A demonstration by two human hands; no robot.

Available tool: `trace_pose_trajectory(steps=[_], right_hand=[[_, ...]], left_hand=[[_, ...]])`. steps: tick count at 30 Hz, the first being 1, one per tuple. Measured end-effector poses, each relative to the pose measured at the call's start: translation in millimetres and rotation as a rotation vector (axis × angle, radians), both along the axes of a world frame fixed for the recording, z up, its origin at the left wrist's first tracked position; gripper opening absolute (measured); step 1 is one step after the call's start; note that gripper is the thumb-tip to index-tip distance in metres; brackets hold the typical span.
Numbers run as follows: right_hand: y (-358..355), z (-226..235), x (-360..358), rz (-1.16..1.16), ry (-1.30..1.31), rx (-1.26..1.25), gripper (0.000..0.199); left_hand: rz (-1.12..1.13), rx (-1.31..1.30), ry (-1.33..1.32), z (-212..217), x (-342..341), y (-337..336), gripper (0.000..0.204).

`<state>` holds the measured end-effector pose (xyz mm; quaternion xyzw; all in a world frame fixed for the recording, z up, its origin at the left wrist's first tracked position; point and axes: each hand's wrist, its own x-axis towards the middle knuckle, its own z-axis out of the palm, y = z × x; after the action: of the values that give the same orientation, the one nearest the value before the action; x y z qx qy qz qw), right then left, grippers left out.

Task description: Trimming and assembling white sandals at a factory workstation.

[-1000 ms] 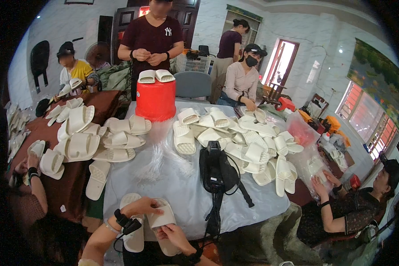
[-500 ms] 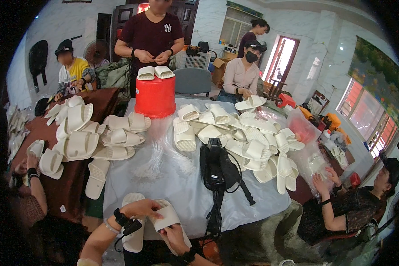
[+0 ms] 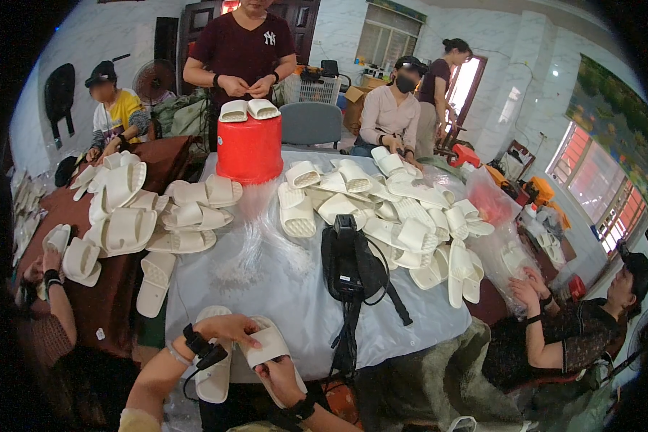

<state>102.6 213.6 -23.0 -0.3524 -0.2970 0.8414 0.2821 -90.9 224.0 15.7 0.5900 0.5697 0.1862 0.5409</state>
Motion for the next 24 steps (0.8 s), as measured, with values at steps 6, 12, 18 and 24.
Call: trace_pose_trajectory(steps=[6,12,18,24], right_hand=[[17,-7,21,0.4,-0.017,0.123,0.009],[16,3,24,0.327,-0.011,-0.061,0.014],[7,24,14,0.225,0.044,-0.194,0.019],[-3,21,8,0.069,-0.006,-0.292,0.022]], left_hand=[[0.065,0.014,0.146,12,8,-4,0.04],[0.237,0.025,-0.165,-1,-6,-11,0.025],[0.464,0.168,-0.202,0,1,-14,0.018],[0.806,0.458,0.005,-4,0,-10,0.015]])
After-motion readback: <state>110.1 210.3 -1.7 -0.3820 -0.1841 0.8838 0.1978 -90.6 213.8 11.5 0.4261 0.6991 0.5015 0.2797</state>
